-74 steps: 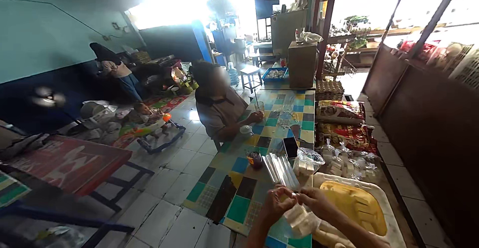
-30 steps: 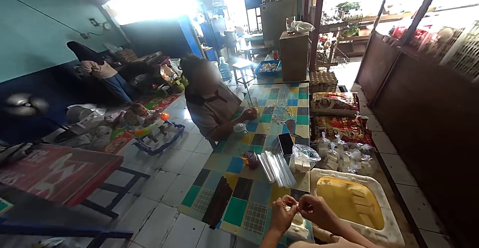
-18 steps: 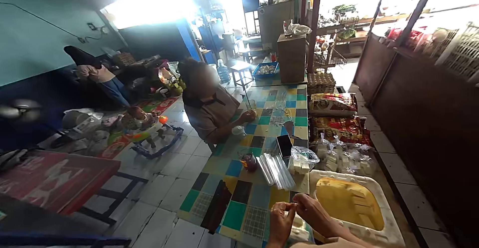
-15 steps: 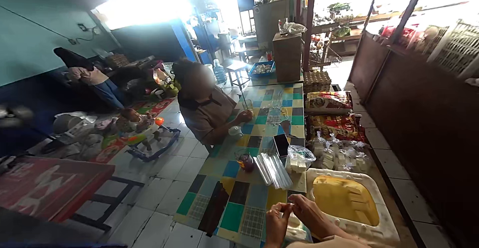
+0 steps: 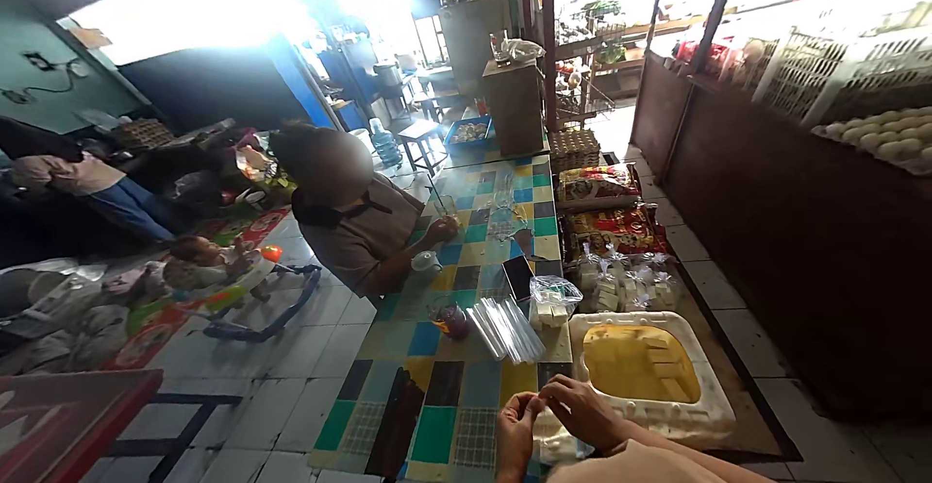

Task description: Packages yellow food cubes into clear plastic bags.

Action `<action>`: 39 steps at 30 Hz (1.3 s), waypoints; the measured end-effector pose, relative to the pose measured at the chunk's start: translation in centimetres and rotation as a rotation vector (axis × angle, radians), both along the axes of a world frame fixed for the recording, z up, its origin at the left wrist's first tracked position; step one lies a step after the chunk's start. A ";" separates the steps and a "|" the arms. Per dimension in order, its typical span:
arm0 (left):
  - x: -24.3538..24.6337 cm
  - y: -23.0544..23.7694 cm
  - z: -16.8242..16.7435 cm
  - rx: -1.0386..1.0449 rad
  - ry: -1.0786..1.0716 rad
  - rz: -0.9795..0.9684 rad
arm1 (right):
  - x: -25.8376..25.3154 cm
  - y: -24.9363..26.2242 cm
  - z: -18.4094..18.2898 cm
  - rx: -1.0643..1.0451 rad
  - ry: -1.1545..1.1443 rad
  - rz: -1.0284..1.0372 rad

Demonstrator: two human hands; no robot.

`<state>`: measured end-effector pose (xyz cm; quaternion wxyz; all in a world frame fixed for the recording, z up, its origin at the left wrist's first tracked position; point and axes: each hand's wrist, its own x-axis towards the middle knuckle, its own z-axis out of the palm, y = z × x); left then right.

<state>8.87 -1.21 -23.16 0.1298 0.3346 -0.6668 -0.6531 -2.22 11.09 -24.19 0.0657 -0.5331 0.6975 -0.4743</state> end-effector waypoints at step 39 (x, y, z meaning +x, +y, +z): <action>0.0 3.2 1.4 -0.208 0.499 0.035 | 2.7 -0.4 1.4 -0.231 -0.009 -0.234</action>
